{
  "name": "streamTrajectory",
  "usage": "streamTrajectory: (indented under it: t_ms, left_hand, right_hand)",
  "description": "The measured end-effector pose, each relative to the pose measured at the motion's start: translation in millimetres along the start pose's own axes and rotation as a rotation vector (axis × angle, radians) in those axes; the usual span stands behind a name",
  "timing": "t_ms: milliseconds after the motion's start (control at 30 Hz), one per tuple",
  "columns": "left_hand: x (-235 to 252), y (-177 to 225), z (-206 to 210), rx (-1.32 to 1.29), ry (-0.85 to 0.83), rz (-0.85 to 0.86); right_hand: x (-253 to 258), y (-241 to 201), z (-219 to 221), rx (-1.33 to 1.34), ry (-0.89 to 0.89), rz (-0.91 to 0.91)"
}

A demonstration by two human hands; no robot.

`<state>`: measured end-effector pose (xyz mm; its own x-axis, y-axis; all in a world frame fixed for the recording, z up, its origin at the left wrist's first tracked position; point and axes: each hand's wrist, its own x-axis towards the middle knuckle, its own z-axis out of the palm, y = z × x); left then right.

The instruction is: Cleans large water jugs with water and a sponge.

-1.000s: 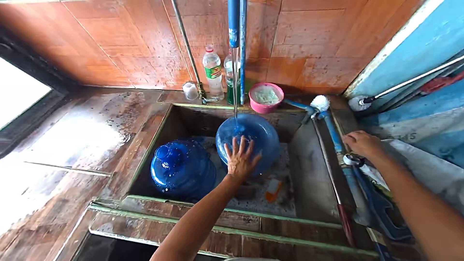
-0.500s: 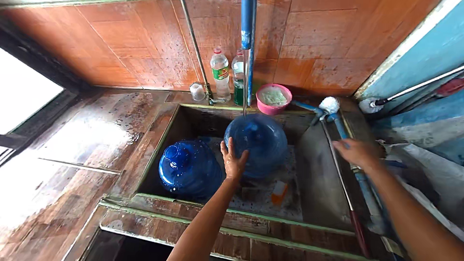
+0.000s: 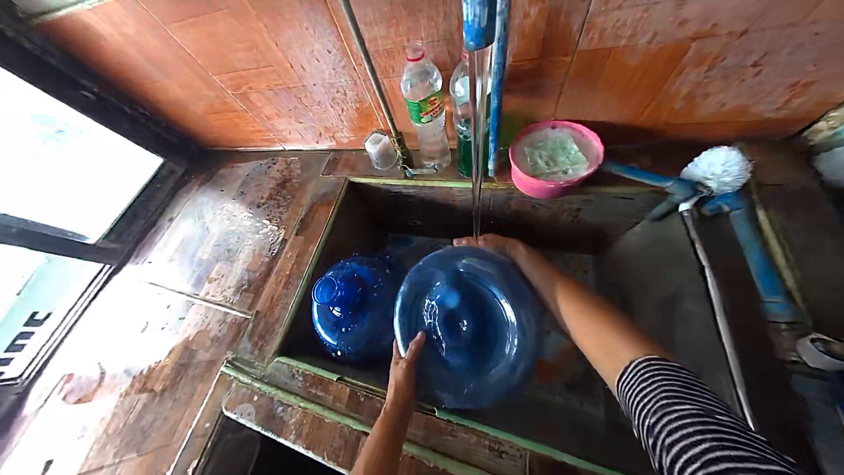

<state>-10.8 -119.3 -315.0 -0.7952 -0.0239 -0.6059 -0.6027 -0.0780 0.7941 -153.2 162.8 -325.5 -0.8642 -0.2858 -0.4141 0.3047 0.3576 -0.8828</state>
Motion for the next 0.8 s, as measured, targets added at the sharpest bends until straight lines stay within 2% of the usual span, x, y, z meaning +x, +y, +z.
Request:
streamTrajectory:
  t_ms: [67, 200, 300, 367, 467, 567, 667, 733, 800]
  left_hand:
    - [0.2, 4.5, 1.5, 0.015, 0.012, -0.018]
    - [1.1, 11.3, 0.3, 0.027, -0.033, -0.021]
    - [6.2, 13.2, -2.0, 0.049, -0.043, 0.000]
    - [3.9, 23.2, -3.0, 0.115, -0.047, 0.019]
    - [-14.6, 66.0, 1.0, 0.255, -0.048, 0.079]
    - [-52.1, 129.5, -1.8, 0.374, -0.075, 0.166]
    - [-99.5, 193.2, -9.2, 0.434, -0.093, 0.279]
    - [-127.6, 218.6, -11.0, 0.448, -0.121, 0.337]
    - [-149.3, 235.3, -10.2, 0.482, -0.201, 0.365]
  right_hand:
    - [13.0, 61.6, 0.6, 0.066, 0.116, 0.009]
    - [2.4, 165.9, 18.1, 0.409, 0.383, 0.208]
    - [-24.3, 199.4, 45.9, 0.633, 0.534, 0.304]
    - [-35.4, 200.7, 60.6, 0.699, 0.619, 0.296]
    - [-60.7, 176.3, 68.9, 0.762, 0.651, 0.229]
    - [-100.3, 131.3, 68.0, 0.828, 0.669, 0.201]
    - [-128.1, 113.5, 74.0, 0.866, 0.739, 0.123]
    - [-170.2, 79.0, 99.6, 0.614, 0.863, 0.093]
    - [-237.8, 0.8, 129.1, 0.173, 0.815, 0.246]
